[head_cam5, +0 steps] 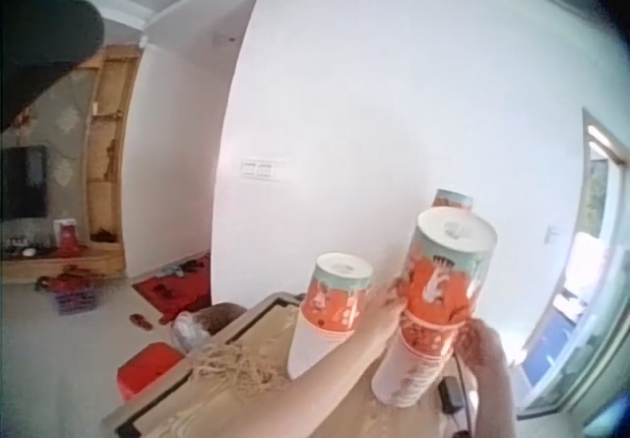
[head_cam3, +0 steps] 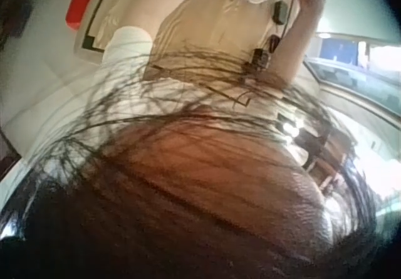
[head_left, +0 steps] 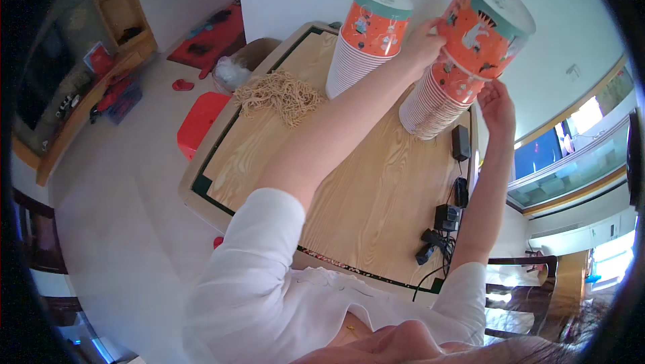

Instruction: Placing rubber bands around the rims of decorative paper cups to prepare them for packaging.

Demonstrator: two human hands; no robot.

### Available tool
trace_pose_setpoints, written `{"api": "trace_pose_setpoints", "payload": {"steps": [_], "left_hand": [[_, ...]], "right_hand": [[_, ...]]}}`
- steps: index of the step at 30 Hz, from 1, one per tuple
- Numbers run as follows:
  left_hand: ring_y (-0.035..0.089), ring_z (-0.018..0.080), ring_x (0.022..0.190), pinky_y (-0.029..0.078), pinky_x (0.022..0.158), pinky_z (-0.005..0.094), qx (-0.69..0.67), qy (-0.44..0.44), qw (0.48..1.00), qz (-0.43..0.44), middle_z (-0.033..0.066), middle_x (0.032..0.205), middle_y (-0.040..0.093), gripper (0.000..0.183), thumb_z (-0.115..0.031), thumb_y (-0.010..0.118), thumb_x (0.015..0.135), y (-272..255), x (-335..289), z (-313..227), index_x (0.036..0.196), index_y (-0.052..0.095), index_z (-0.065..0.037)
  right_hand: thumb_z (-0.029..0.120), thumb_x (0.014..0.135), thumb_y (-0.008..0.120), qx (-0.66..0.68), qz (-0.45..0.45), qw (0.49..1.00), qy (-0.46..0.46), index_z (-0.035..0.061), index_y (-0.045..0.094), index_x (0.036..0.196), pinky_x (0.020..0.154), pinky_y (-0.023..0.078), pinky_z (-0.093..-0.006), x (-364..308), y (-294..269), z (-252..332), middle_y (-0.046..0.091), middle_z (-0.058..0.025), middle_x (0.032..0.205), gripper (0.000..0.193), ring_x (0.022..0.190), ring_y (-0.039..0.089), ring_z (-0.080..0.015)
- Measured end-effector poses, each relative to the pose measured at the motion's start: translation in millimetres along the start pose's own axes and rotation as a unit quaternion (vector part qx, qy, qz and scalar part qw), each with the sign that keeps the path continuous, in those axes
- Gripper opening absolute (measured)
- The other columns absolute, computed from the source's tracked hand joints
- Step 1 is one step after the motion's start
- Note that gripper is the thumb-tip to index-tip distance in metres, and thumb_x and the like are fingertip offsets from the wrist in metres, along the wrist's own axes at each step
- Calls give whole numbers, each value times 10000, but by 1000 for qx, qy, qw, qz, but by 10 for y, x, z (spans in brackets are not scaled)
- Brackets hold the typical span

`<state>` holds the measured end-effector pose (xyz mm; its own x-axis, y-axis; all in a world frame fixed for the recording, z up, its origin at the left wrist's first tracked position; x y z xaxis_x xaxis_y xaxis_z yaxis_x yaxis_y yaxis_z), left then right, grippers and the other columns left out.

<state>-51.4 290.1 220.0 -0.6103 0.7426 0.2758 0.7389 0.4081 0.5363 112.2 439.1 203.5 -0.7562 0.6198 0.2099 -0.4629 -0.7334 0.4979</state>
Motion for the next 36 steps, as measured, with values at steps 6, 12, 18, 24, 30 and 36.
{"api": "trace_pose_setpoints", "payload": {"steps": [6,12,18,24,30,36], "left_hand": [[622,227,799,500,706,337,226,46,972,-40,129,892,636,360,-40,550,766,143,865,532,1126,563,-43],[576,281,1023,460,847,365,157,-34,984,-78,178,1135,580,519,-5,583,680,116,1044,1200,1194,509,-7],[586,262,959,471,811,342,211,-3,971,-109,169,1109,574,590,14,571,689,-320,1084,1464,1264,443,-21],[580,205,895,487,733,328,121,-90,985,-83,144,1045,584,599,24,581,672,-175,792,1721,1253,451,-40],[598,192,713,487,596,313,247,16,962,-112,115,859,622,551,-7,583,715,-409,811,1710,1246,469,-100],[593,326,934,450,845,408,393,144,904,-85,217,1018,604,512,-75,612,719,-290,612,1594,1214,486,-51]], "right_hand": [[143,900,523,-35,10,999,38,37,569,904,624,494,-277,597,-488,95,611,-53,777,115,678,587,-161],[157,892,542,-118,-115,984,69,28,578,866,557,476,-235,564,-948,-135,597,-43,713,136,592,544,-123],[170,890,546,-133,-65,986,79,29,581,871,559,496,-229,548,-810,-445,602,-28,701,147,601,573,-109],[165,857,596,-129,-125,980,83,23,566,839,493,454,-263,370,-1257,-634,560,-39,697,146,559,527,-124],[169,870,591,-124,-129,980,84,39,571,851,522,451,-252,381,-1134,-802,563,-35,711,133,579,511,-109],[192,884,582,-136,-119,979,97,68,585,904,540,487,-249,328,-1274,-830,590,-4,704,126,571,549,-91]]}}
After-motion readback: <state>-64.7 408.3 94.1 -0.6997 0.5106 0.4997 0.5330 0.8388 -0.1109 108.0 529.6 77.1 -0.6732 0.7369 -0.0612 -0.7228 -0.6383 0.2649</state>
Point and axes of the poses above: each hand's wrist, its own x-axis towards the middle knuckle, its own y-axis out of the palm, z = x × y, the point moved 7 cm from there along x, towards the middle knuckle
